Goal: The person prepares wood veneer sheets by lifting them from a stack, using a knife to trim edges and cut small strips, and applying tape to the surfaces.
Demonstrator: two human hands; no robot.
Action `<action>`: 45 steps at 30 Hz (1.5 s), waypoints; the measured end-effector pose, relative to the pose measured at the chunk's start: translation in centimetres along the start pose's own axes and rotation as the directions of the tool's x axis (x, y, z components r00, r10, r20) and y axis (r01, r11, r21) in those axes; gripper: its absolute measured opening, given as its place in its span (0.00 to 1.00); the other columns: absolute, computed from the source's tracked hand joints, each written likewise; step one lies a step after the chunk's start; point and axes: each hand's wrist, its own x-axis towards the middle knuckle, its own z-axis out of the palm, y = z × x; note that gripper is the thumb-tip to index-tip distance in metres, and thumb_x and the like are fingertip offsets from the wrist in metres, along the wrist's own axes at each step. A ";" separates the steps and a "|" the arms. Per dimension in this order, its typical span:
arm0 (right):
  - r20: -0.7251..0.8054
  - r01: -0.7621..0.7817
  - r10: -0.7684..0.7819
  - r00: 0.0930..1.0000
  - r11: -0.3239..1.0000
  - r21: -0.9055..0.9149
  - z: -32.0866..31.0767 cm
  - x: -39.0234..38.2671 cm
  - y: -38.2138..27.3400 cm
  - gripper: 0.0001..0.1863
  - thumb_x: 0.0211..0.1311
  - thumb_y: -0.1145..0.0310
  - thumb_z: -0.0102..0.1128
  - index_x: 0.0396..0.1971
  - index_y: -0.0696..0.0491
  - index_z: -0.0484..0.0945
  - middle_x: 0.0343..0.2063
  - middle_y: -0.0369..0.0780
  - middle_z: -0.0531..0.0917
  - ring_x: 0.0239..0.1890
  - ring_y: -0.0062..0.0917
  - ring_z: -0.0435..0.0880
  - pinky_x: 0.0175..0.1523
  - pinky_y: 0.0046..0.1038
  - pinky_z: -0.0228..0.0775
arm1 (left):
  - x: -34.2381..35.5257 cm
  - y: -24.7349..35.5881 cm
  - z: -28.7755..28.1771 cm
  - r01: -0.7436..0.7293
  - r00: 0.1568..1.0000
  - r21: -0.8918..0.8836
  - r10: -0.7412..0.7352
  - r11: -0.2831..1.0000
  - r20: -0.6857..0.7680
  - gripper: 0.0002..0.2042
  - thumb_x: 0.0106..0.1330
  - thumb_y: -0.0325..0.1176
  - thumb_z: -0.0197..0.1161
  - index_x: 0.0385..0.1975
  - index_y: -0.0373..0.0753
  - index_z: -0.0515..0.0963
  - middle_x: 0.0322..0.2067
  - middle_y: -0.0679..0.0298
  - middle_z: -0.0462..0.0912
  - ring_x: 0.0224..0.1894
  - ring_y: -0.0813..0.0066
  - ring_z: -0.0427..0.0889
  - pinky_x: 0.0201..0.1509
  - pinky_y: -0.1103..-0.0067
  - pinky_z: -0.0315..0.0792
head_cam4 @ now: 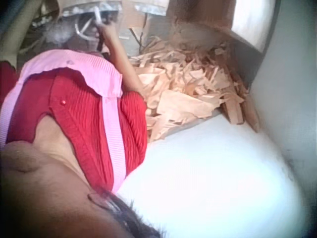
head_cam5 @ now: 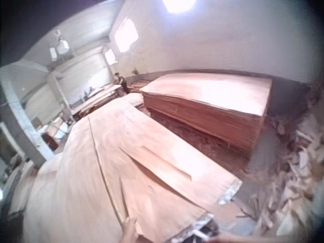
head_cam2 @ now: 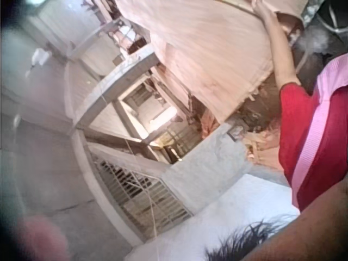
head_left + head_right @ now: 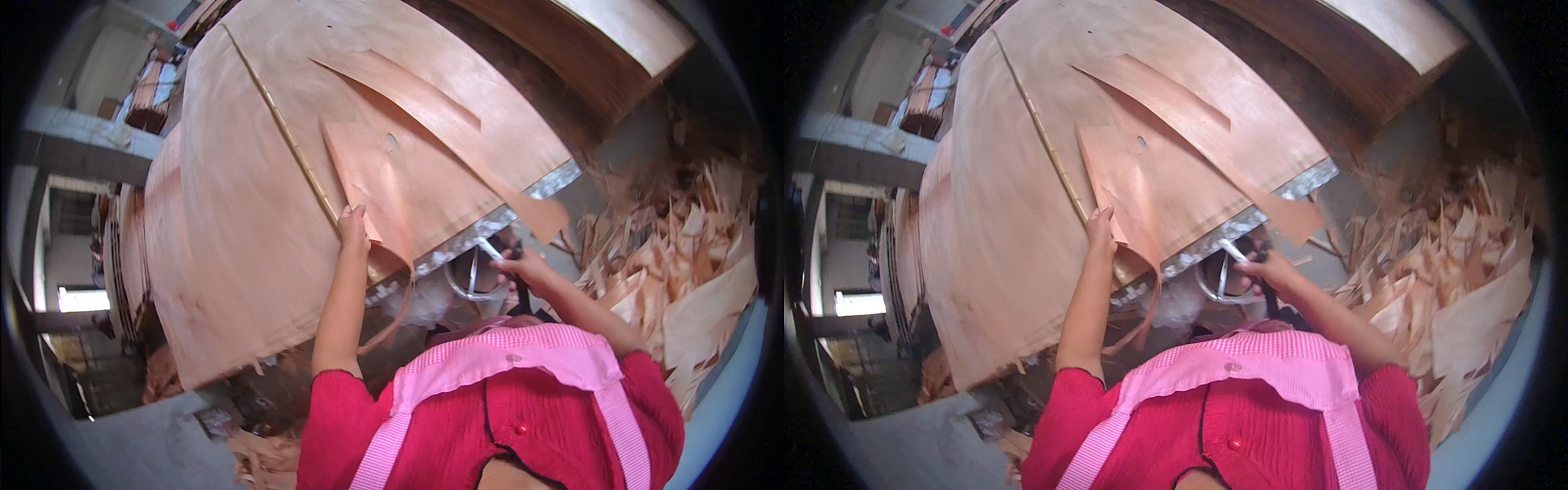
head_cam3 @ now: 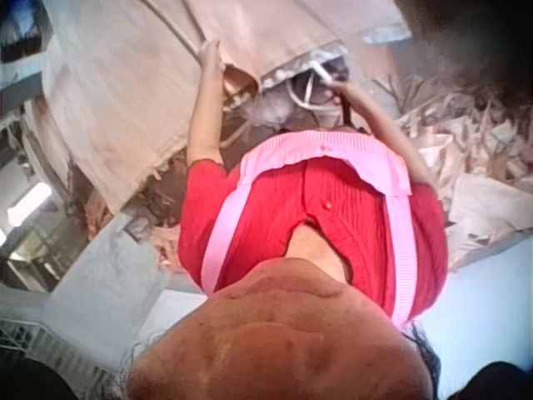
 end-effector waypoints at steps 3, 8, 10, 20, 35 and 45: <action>-0.216 0.001 0.013 0.976 0.998 0.065 -7.3 -4.3 2.1 0.09 0.54 0.68 0.56 0.31 0.58 0.74 0.17 0.38 0.77 0.12 0.17 0.71 0.16 0.17 0.62 | -0.3 -0.7 1.6 -0.189 0.850 0.807 0.504 0.559 -0.150 0.11 0.51 0.33 0.58 0.33 0.37 0.74 0.38 0.55 0.75 0.40 0.57 0.74 0.42 0.71 0.67; -0.341 0.078 -0.021 0.940 0.985 0.153 -14.4 -8.1 4.1 0.08 0.54 0.69 0.55 0.31 0.57 0.74 0.17 0.38 0.76 0.11 0.17 0.69 0.17 0.18 0.64 | -2.5 -1.8 0.9 0.099 0.610 0.946 0.733 0.307 -0.301 0.17 0.48 0.36 0.64 0.34 0.33 0.72 0.41 0.52 0.74 0.43 0.57 0.73 0.46 0.71 0.67; -0.415 0.139 -0.060 0.908 0.977 0.164 -16.3 -8.9 4.2 0.08 0.54 0.68 0.55 0.30 0.57 0.74 0.17 0.37 0.76 0.11 0.17 0.69 0.18 0.18 0.64 | -1.9 -1.6 0.1 0.109 0.733 0.848 0.535 0.519 -0.421 0.19 0.46 0.36 0.66 0.35 0.31 0.72 0.40 0.49 0.74 0.43 0.55 0.74 0.46 0.71 0.68; -0.540 0.221 -0.162 0.826 0.974 0.046 -23.2 -8.7 -2.3 0.07 0.55 0.67 0.55 0.31 0.54 0.72 0.18 0.35 0.74 0.13 0.15 0.68 0.18 0.16 0.61 | 1.5 1.6 -4.8 0.393 0.840 0.813 0.193 0.429 -0.508 0.22 0.52 0.30 0.58 0.48 0.32 0.66 0.47 0.50 0.71 0.41 0.54 0.76 0.45 0.67 0.71; -0.304 0.124 -0.188 0.934 0.968 -0.218 -43.6 1.3 -18.1 0.12 0.57 0.66 0.51 0.34 0.58 0.75 0.24 0.40 0.79 0.20 0.21 0.75 0.26 0.20 0.67 | -5.9 -6.0 6.4 0.520 0.576 0.791 0.551 0.323 -0.604 0.20 0.57 0.40 0.54 0.50 0.42 0.66 0.53 0.55 0.65 0.57 0.59 0.61 0.57 0.65 0.56; 0.190 0.475 -0.503 0.843 0.530 -0.702 -42.8 15.1 -39.0 0.10 0.57 0.70 0.51 0.38 0.57 0.74 0.20 0.36 0.79 0.19 0.13 0.71 0.23 0.15 0.60 | -9.5 -5.5 28.5 0.000 0.545 0.667 0.559 0.745 -0.625 0.13 0.53 0.28 0.57 0.39 0.37 0.74 0.39 0.57 0.76 0.42 0.63 0.75 0.47 0.74 0.68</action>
